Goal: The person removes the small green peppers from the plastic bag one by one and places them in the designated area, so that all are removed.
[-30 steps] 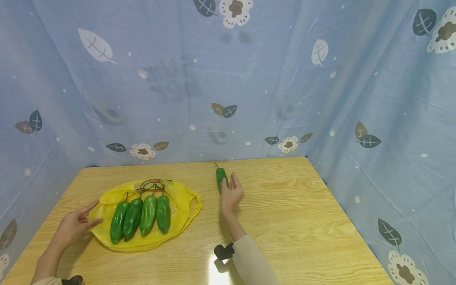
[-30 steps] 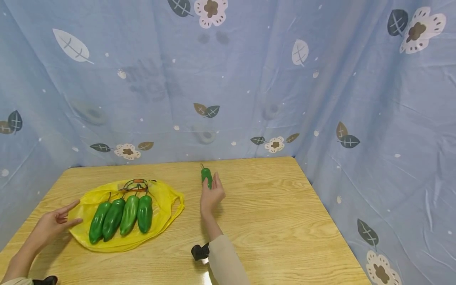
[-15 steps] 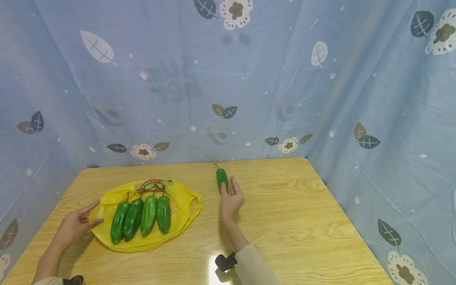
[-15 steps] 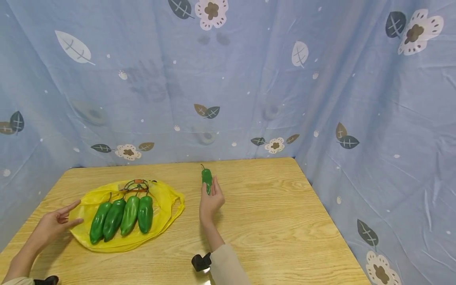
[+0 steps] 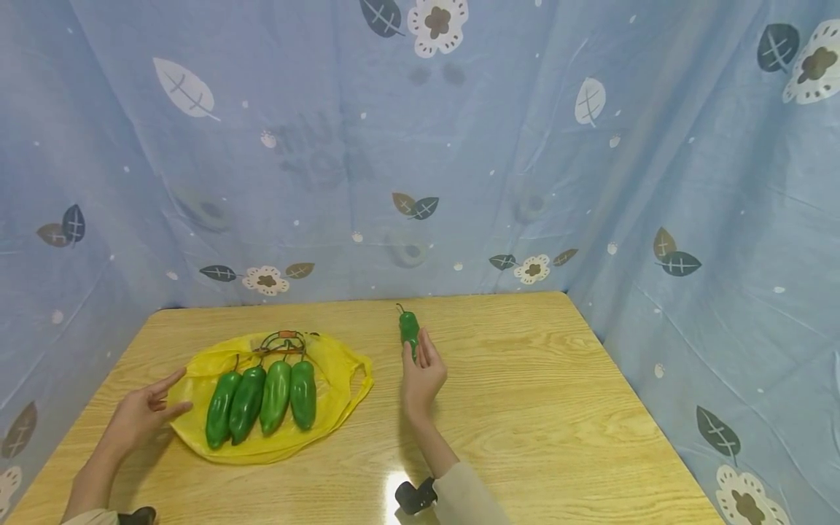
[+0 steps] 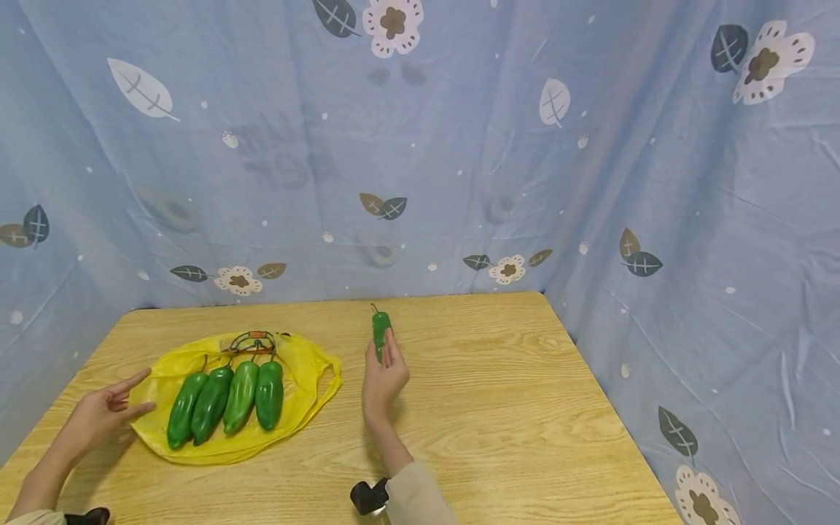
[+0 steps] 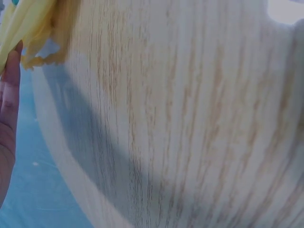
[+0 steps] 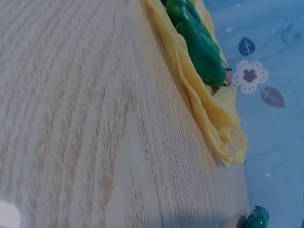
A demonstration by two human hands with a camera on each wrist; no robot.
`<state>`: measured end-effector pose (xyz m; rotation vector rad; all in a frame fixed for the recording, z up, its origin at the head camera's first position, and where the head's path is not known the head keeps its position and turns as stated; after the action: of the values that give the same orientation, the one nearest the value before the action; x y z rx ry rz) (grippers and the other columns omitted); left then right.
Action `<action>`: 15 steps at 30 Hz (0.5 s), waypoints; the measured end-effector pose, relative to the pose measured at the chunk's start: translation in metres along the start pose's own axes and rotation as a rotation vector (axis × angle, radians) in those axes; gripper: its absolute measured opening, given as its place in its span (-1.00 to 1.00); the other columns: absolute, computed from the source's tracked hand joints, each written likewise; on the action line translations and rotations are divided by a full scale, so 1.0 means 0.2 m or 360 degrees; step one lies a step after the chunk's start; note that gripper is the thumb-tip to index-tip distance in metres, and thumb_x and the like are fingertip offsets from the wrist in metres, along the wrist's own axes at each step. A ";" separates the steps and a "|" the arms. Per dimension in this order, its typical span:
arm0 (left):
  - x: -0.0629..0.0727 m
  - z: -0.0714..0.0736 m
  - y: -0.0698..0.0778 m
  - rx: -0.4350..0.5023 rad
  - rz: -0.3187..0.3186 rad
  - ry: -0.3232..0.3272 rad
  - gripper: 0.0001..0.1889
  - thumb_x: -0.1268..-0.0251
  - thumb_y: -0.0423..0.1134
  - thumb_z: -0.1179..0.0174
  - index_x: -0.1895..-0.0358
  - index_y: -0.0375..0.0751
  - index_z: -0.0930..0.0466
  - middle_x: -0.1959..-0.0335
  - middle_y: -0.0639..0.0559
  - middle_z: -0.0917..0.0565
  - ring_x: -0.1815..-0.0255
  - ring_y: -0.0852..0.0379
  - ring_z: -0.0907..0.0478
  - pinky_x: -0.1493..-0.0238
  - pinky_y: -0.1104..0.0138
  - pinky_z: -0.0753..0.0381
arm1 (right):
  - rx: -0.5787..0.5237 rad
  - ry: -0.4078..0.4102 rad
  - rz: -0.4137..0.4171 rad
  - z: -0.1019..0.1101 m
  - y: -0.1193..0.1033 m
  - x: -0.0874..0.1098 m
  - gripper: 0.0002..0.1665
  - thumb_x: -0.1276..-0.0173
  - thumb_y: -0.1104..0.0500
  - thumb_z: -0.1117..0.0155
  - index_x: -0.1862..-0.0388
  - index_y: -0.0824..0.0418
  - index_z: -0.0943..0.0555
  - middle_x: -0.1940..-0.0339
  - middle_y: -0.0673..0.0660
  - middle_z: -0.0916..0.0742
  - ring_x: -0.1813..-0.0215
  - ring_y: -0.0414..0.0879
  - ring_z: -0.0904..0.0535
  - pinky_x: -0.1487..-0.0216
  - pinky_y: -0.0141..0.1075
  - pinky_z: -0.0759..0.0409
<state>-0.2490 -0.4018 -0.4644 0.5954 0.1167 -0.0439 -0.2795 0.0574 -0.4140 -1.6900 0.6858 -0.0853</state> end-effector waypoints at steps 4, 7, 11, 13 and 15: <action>0.00 -0.01 0.00 -0.0003 0.0000 -0.0012 -0.25 -0.22 -0.14 -0.32 -0.33 -0.53 -0.21 -0.11 -0.69 -0.34 0.14 -0.52 -0.54 0.18 -0.22 -0.54 | -0.0027 -0.0027 0.0006 0.00 -0.01 0.01 -0.54 -0.26 0.49 -0.23 -0.13 0.63 -0.44 -0.16 0.50 -0.53 -0.25 0.27 -0.45 -0.19 -0.02 -0.45; 0.00 -0.01 -0.01 -0.0005 0.0018 -0.0033 -0.24 -0.24 -0.13 -0.31 -0.34 -0.52 -0.19 -0.12 -0.70 -0.32 0.11 -0.55 -0.51 0.15 -0.24 -0.52 | -0.0054 -0.0052 0.0002 -0.01 0.01 0.01 -0.53 -0.27 0.48 -0.24 -0.15 0.60 -0.44 -0.18 0.47 -0.53 -0.27 0.22 -0.45 -0.20 -0.03 -0.45; 0.00 -0.01 -0.01 0.0004 0.0040 -0.0056 -0.24 -0.27 -0.12 -0.28 -0.36 -0.50 -0.16 -0.12 -0.71 -0.30 0.07 -0.58 -0.47 0.11 -0.27 -0.49 | -0.0112 -0.0076 0.0011 -0.01 0.09 0.02 -0.52 -0.28 0.44 -0.26 -0.18 0.51 -0.47 -0.20 0.37 -0.56 -0.28 0.12 -0.46 -0.22 -0.12 -0.45; 0.00 -0.01 -0.01 0.0009 0.0044 -0.0059 -0.25 -0.28 -0.12 -0.28 -0.36 -0.51 -0.16 -0.12 -0.72 -0.29 0.06 -0.59 -0.47 0.10 -0.28 -0.48 | -0.0127 -0.0087 0.0016 -0.02 0.12 0.02 -0.53 -0.29 0.42 -0.27 -0.19 0.45 -0.50 -0.20 0.30 -0.59 -0.28 0.06 -0.48 -0.21 -0.19 -0.46; 0.00 -0.01 -0.01 0.0009 0.0046 -0.0063 -0.25 -0.28 -0.12 -0.27 -0.36 -0.51 -0.16 -0.13 -0.72 -0.29 0.06 -0.59 -0.47 0.10 -0.28 -0.49 | -0.0139 -0.0109 0.0011 -0.02 0.12 0.03 -0.52 -0.29 0.41 -0.27 -0.20 0.45 -0.49 -0.20 0.28 -0.59 -0.28 0.06 -0.48 -0.20 -0.21 -0.46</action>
<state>-0.2486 -0.4018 -0.4672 0.6016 0.0695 -0.0279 -0.2854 0.0482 -0.4362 -1.7656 0.6518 0.0075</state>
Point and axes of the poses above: each hand's wrist, its own x-axis away from the middle knuckle, its own z-axis out of the back of the hand, y = z × x, the point moved 9 cm from there along -x, towards the middle knuckle
